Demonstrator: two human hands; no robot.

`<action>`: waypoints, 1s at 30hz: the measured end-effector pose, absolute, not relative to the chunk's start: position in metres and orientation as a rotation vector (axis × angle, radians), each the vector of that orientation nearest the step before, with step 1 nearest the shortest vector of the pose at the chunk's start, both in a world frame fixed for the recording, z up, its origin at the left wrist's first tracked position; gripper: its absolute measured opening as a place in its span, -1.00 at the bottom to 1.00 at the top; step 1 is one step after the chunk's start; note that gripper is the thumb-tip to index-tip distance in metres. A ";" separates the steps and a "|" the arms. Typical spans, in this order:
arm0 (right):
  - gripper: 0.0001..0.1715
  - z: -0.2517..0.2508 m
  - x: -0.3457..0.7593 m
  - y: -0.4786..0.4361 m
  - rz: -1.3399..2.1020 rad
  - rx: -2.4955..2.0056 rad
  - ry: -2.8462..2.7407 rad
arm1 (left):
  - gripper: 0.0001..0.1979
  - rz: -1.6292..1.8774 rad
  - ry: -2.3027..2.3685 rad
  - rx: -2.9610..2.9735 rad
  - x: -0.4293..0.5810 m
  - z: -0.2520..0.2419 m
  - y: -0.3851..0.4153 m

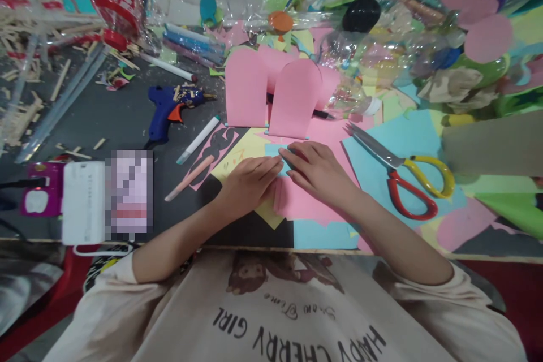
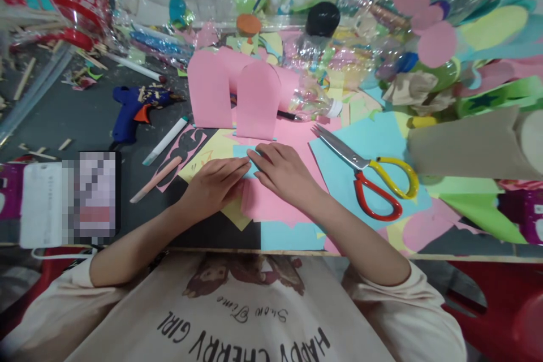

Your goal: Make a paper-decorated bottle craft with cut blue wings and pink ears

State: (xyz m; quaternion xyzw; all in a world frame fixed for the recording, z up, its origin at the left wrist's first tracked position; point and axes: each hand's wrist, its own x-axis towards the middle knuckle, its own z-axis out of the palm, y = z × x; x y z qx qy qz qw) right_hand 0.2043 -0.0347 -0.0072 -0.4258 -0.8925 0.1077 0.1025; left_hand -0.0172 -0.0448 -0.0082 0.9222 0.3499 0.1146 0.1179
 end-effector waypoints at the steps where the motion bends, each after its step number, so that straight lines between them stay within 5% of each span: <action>1: -0.54 -0.007 0.204 -0.035 0.318 -1.256 -2.634 | -0.63 0.339 1.018 2.708 -0.017 -0.009 -0.045; 10: -0.61 0.003 0.210 -0.027 0.441 -1.195 -2.436 | -0.67 0.355 1.052 2.727 -0.015 -0.007 -0.044; 30: -0.63 0.027 0.218 0.018 0.117 -2.061 -2.435 | -0.66 0.393 1.024 2.841 -0.015 -0.006 -0.043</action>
